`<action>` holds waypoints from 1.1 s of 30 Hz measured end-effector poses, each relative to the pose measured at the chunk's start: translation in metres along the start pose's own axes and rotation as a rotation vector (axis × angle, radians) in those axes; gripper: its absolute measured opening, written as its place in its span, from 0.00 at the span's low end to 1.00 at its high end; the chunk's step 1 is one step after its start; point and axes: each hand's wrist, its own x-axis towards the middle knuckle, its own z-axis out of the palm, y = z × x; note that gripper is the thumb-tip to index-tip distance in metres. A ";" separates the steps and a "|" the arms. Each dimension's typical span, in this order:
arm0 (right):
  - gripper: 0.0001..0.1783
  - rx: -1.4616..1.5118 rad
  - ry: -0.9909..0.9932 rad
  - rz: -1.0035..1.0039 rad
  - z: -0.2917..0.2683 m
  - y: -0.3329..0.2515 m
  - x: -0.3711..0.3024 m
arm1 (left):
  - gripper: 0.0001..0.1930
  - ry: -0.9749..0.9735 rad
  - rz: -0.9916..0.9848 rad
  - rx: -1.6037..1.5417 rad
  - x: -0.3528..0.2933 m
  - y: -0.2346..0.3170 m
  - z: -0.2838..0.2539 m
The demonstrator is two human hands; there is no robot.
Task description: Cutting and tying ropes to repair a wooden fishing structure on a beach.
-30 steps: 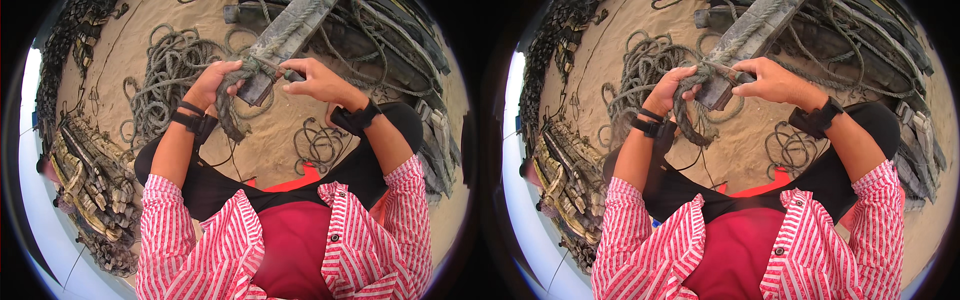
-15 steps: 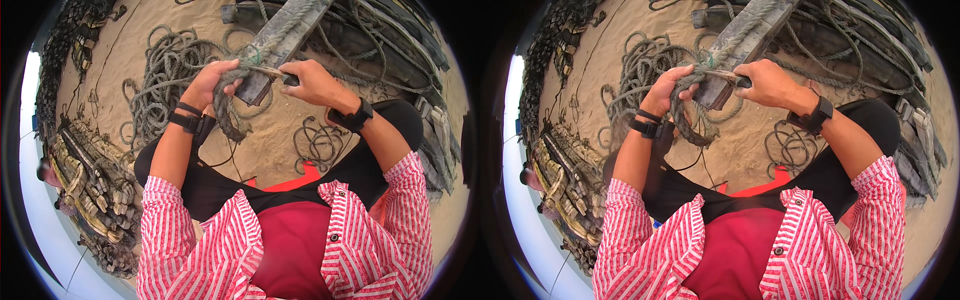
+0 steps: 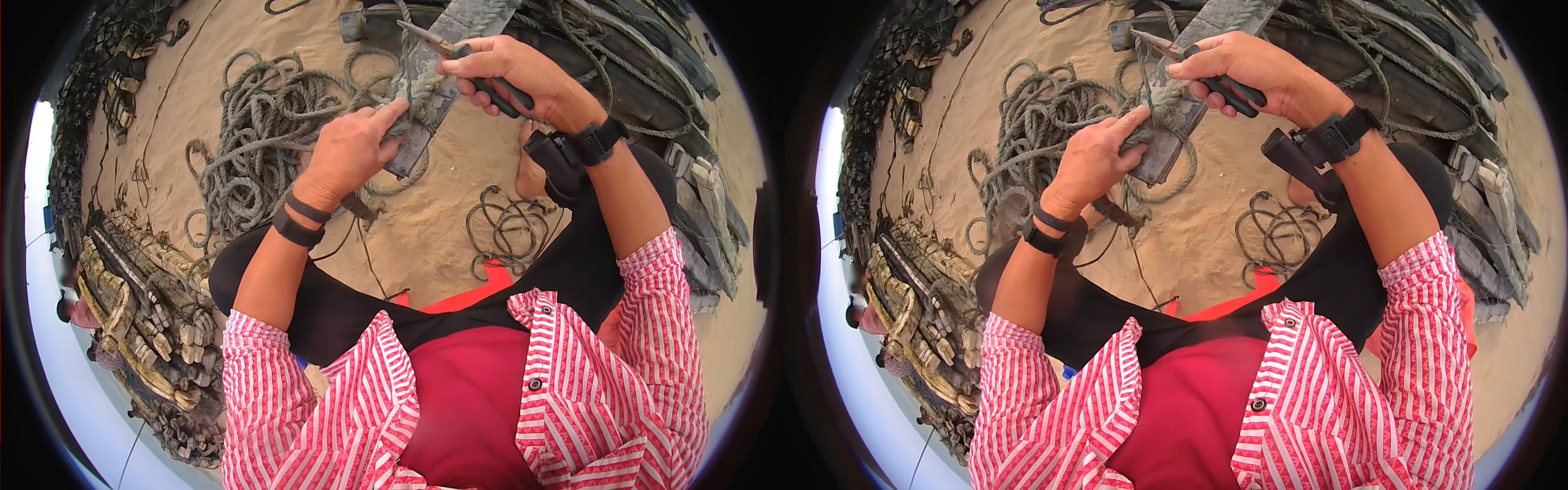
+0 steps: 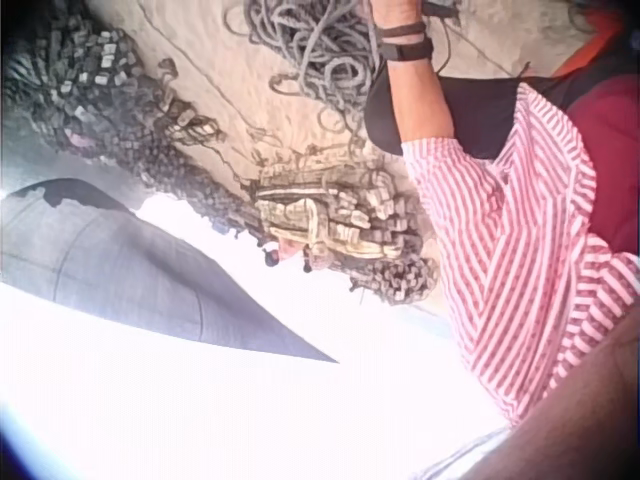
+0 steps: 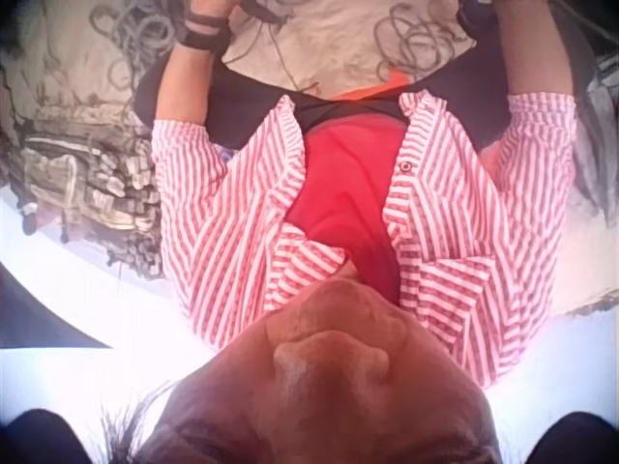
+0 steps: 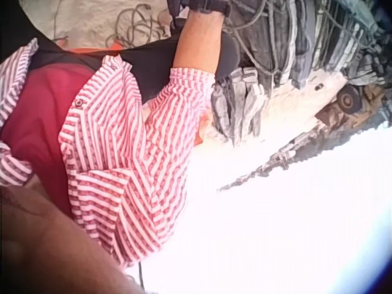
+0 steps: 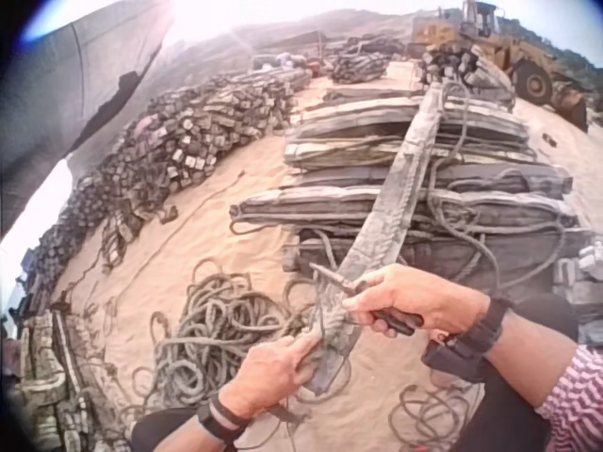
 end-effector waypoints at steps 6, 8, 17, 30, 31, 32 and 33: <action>0.20 0.284 -0.284 0.059 0.012 -0.020 -0.009 | 0.34 -0.041 -0.238 0.268 0.004 -0.007 -0.001; 0.22 0.330 -0.348 0.067 0.018 -0.023 -0.010 | 0.29 0.123 -0.174 0.284 0.005 -0.012 0.001; 0.23 0.255 -0.401 -0.091 0.031 -0.019 -0.009 | 0.21 0.237 -0.169 -0.111 0.012 -0.024 -0.007; 0.34 -0.969 -0.008 -0.220 0.035 0.019 0.004 | 0.10 0.001 -0.706 -1.219 0.016 -0.034 -0.022; 0.34 -0.981 -0.035 -0.180 0.036 0.021 0.004 | 0.10 -0.003 -0.702 -1.219 0.017 -0.032 -0.022; 0.32 -0.973 0.003 -0.233 0.036 0.031 0.006 | 0.11 -0.002 -0.701 -1.202 0.018 -0.030 -0.022; 0.32 -0.974 0.007 -0.232 0.034 0.032 0.007 | 0.12 0.001 -0.700 -1.185 0.019 -0.028 -0.021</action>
